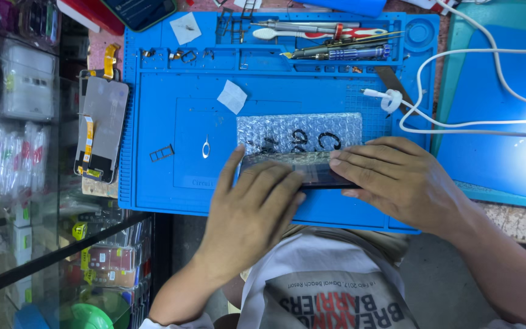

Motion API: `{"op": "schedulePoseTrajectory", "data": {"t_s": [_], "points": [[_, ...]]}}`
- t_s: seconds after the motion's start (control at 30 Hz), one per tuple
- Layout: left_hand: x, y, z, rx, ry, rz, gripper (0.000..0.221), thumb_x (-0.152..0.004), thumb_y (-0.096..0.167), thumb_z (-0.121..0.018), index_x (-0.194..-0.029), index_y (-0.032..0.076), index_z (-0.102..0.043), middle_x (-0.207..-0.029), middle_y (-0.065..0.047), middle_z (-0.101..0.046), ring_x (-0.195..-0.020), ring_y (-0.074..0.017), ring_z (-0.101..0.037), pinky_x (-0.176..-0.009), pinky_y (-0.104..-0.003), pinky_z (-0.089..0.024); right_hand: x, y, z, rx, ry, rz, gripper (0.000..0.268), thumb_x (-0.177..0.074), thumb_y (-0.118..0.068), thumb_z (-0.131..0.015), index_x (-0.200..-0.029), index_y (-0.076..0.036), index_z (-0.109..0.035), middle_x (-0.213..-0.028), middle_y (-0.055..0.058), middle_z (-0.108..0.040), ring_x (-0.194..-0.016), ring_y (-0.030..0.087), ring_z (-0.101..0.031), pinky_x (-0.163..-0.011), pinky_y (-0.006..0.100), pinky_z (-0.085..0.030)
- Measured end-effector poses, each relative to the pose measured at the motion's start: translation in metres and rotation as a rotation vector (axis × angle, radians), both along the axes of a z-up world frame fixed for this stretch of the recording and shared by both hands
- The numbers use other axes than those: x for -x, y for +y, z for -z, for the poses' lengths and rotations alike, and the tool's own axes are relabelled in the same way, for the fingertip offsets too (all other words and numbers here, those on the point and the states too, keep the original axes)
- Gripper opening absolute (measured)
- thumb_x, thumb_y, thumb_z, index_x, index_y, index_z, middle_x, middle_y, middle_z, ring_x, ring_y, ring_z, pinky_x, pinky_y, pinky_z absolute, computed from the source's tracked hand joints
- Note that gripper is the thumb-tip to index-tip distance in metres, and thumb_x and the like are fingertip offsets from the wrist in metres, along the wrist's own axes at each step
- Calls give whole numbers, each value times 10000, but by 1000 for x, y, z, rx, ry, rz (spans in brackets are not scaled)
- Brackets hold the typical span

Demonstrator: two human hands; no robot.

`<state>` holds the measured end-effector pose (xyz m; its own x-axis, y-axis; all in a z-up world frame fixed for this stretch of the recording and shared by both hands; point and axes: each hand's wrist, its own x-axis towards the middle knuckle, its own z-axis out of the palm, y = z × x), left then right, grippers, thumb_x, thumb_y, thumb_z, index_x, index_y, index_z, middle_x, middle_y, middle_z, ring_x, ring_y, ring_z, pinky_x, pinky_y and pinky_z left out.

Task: The person tests a new phone screen by touching icons and menus, then installs a sim tray and attaches the back cover of the device.

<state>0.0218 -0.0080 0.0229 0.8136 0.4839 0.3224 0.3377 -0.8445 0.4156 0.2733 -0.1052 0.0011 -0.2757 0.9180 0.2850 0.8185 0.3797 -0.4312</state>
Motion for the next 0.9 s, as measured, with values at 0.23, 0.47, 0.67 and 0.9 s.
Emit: {"op": "schedulePoseTrajectory", "data": {"t_s": [0.23, 0.47, 0.67, 0.9], "points": [[-12, 9, 22, 94, -207, 140, 274, -968, 146, -721, -1237, 114, -683, -1203, -41, -691, -1205, -216, -656, -1275, -645, -132, -6, -15, -1, -166, 281, -38, 408, -918, -310, -700, -1240, -62, -671, -1208, 65, -726, -1103, 229, -712, -950, 418, -545], [-26, -6, 42, 397, -550, 157, 169, -1026, 125, -593, -1187, 81, -617, -1348, -158, -667, -1375, -362, -612, -1301, -651, 121, 19, -24, -30, -172, 351, 1, 413, -908, -262, -713, -1242, -23, -672, -1254, 144, -728, -1148, 305, -730, -943, 400, -586], [-8, -21, 41, 420, -753, 228, 197, -1113, 259, -543, -1183, 96, -629, -1343, -194, -664, -1285, -347, -659, -1349, -621, -104, 60, -14, -42, -225, 151, 34, 367, -833, -216, -826, -1116, -13, -706, -1145, 123, -720, -1101, 290, -726, -922, 422, -583], [21, -26, 51, 570, -868, 71, 193, -1171, 296, -443, -1190, 114, -503, -1404, -218, -598, -1390, -368, -584, -1320, -624, -208, 74, 14, -25, -170, 316, -38, 533, -761, -209, -815, -1232, -14, -658, -1262, 133, -701, -1181, 308, -687, -977, 438, -552]]}}
